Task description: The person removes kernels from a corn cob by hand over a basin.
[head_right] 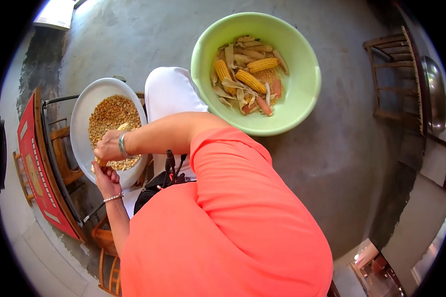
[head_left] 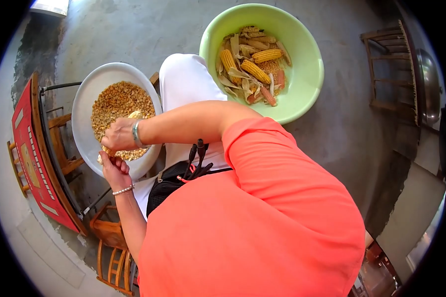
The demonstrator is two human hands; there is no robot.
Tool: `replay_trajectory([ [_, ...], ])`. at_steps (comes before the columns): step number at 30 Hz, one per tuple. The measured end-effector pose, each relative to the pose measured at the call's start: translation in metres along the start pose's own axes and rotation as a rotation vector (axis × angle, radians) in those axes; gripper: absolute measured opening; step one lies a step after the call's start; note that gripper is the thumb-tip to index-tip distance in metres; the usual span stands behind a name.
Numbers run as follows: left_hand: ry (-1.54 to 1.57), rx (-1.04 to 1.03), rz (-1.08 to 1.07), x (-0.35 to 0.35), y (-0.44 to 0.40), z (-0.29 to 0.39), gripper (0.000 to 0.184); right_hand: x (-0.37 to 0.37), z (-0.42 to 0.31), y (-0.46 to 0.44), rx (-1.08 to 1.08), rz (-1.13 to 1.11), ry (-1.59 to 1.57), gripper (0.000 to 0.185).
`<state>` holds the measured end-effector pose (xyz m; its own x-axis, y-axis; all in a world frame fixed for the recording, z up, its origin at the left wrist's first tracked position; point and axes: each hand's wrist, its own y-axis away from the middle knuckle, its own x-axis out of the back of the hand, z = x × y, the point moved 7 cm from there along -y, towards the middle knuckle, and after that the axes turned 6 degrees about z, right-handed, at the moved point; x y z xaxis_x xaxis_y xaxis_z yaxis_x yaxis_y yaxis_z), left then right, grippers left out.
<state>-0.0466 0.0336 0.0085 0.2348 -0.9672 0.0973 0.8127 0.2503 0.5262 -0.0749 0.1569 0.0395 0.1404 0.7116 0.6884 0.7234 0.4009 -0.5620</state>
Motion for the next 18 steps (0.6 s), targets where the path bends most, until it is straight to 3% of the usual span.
replay_trajectory([
  [18,-0.032,-0.096,-0.227,0.007,-0.016,-0.015,0.034,0.000,0.015,0.003,-0.208,-0.320,-0.220,0.025],
])
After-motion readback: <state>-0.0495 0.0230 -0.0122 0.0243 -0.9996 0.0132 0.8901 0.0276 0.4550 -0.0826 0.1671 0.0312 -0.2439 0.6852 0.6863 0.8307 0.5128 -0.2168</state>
